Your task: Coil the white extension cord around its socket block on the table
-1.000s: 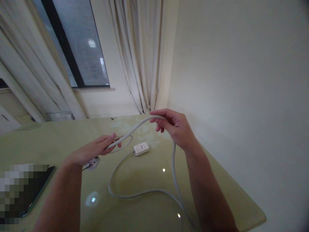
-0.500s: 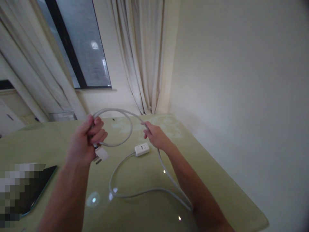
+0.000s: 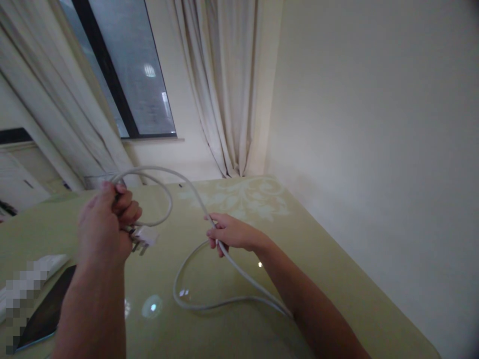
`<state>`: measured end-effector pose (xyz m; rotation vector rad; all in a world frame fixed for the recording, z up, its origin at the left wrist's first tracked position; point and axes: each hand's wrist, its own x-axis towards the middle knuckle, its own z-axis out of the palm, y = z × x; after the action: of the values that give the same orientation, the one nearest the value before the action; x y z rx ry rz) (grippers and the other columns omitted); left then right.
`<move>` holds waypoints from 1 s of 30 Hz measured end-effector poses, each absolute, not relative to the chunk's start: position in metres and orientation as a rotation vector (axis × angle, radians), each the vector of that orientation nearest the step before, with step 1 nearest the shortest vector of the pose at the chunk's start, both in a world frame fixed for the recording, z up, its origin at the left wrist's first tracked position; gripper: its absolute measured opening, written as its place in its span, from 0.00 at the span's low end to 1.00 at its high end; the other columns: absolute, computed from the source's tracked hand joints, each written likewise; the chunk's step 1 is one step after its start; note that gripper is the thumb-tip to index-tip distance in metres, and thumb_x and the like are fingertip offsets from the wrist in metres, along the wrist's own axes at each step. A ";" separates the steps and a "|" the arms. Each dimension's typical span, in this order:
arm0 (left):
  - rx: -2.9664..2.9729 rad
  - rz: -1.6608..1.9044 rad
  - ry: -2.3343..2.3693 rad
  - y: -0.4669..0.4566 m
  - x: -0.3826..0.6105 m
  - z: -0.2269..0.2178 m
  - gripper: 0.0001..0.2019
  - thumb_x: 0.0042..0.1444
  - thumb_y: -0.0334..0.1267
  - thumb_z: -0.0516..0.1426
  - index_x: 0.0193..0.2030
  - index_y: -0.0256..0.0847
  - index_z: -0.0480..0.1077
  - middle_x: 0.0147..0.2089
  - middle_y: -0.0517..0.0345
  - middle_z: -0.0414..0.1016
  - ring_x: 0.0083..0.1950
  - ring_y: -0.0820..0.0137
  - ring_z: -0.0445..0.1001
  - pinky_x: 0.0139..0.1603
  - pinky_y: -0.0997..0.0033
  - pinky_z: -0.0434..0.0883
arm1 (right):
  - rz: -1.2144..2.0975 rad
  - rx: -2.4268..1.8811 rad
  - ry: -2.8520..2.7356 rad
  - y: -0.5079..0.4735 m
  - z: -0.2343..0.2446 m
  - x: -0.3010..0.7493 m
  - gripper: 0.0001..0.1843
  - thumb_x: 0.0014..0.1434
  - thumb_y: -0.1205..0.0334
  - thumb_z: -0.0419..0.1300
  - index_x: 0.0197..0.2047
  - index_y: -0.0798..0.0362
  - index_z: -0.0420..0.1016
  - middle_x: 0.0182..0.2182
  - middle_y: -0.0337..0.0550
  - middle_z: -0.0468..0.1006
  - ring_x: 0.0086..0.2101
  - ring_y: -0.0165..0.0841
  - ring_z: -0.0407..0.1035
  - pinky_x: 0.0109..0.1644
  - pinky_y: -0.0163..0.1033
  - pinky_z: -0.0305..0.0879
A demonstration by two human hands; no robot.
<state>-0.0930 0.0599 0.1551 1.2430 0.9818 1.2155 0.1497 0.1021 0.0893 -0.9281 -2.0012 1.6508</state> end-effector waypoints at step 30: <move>1.404 1.007 1.079 0.062 -0.059 0.138 0.22 0.59 0.58 0.60 0.30 0.39 0.67 0.17 0.68 0.56 0.17 0.80 0.47 0.16 0.81 0.47 | 0.790 -0.786 -1.787 0.111 0.125 0.196 0.13 0.60 0.53 0.67 0.38 0.56 0.81 0.29 0.41 0.80 0.31 0.28 0.71 0.36 0.32 0.65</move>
<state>-0.0588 0.0622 0.1381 1.4040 1.0791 1.0070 0.1956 0.1112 0.1252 -0.7859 -1.7869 0.7898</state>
